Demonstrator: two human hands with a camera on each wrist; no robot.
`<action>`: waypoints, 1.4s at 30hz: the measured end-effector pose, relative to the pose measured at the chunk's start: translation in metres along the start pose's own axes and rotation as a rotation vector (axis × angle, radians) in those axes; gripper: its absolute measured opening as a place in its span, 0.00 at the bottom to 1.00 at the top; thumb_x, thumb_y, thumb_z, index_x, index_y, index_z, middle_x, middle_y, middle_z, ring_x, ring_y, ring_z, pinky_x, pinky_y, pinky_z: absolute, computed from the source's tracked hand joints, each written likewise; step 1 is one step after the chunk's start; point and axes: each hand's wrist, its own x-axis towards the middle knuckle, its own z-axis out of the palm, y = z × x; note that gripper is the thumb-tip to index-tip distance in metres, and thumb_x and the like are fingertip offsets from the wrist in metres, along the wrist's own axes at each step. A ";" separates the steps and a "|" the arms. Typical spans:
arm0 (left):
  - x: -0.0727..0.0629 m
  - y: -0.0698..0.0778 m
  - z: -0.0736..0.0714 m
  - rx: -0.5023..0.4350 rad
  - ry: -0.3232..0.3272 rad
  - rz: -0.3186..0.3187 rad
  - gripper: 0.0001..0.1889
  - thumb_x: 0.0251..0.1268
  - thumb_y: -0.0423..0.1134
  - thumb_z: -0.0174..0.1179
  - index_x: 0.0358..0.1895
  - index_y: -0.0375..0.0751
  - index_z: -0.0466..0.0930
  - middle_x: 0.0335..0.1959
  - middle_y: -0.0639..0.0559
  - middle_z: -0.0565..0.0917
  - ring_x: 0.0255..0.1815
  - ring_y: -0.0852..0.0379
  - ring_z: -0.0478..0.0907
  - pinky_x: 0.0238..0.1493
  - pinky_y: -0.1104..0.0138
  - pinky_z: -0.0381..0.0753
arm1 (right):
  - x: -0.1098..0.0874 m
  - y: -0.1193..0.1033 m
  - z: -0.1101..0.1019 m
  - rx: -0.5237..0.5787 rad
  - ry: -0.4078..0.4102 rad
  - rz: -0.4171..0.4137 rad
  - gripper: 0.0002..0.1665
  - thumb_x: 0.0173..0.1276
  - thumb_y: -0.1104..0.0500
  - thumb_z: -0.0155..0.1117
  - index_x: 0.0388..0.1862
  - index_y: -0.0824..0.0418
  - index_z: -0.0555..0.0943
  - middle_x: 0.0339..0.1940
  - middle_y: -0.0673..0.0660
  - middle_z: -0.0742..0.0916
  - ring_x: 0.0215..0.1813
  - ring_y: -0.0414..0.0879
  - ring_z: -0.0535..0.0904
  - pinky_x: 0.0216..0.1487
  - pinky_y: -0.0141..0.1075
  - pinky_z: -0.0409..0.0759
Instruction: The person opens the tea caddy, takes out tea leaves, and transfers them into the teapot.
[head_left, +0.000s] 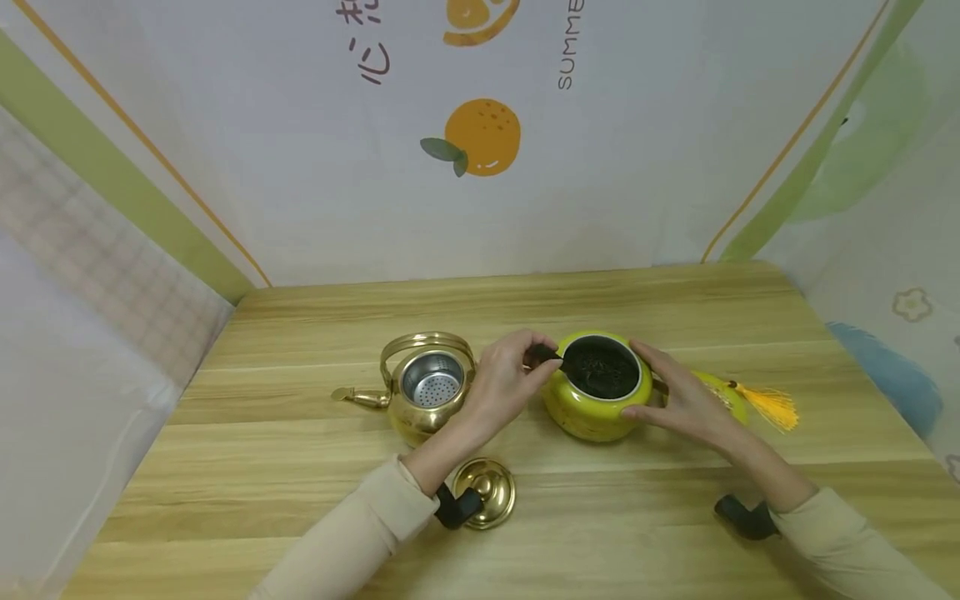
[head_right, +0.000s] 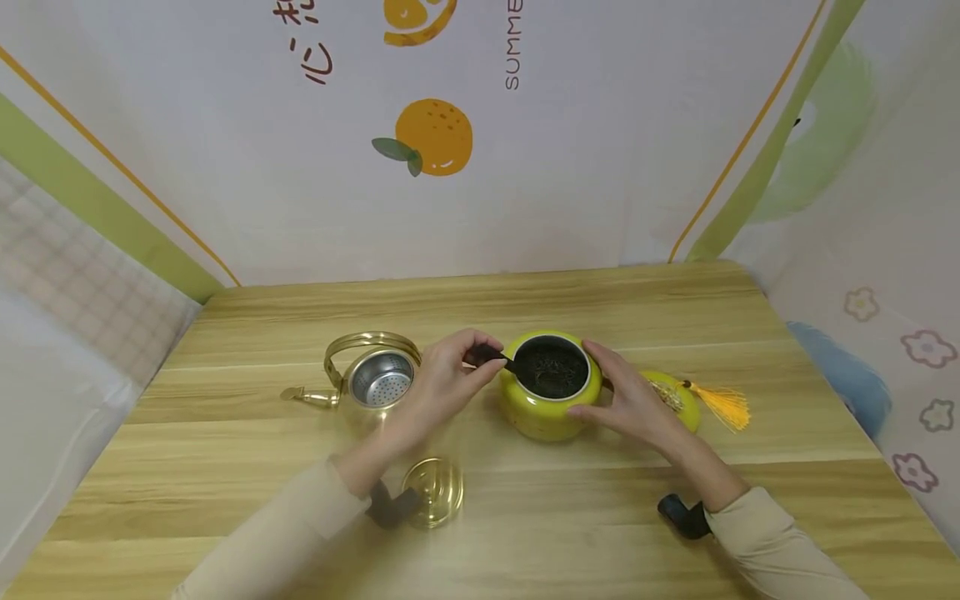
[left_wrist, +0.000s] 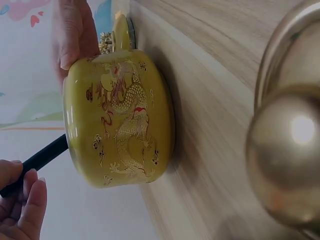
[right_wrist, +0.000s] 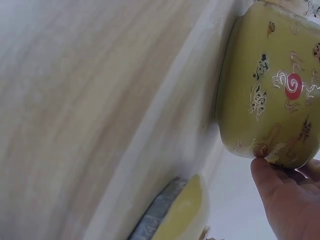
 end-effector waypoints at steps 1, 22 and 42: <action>0.001 0.000 0.001 -0.006 0.002 0.003 0.08 0.57 0.32 0.66 0.39 0.34 0.81 0.33 0.46 0.84 0.31 0.56 0.81 0.29 0.78 0.78 | 0.000 0.000 0.000 0.000 0.000 0.002 0.55 0.53 0.54 0.75 0.72 0.68 0.55 0.71 0.71 0.62 0.69 0.69 0.58 0.60 0.61 0.69; 0.002 -0.012 0.024 -0.100 -0.044 -0.157 0.06 0.54 0.35 0.68 0.35 0.38 0.84 0.28 0.48 0.86 0.25 0.63 0.79 0.26 0.80 0.76 | -0.002 -0.002 0.003 -0.001 0.000 0.020 0.54 0.54 0.54 0.74 0.73 0.66 0.54 0.71 0.71 0.62 0.69 0.69 0.59 0.59 0.62 0.69; 0.005 -0.013 0.034 -0.190 -0.013 -0.217 0.07 0.50 0.36 0.71 0.32 0.39 0.86 0.28 0.48 0.87 0.26 0.61 0.84 0.25 0.79 0.79 | -0.002 0.003 0.003 0.039 0.001 0.026 0.55 0.55 0.55 0.73 0.73 0.68 0.53 0.72 0.71 0.61 0.69 0.69 0.58 0.59 0.62 0.69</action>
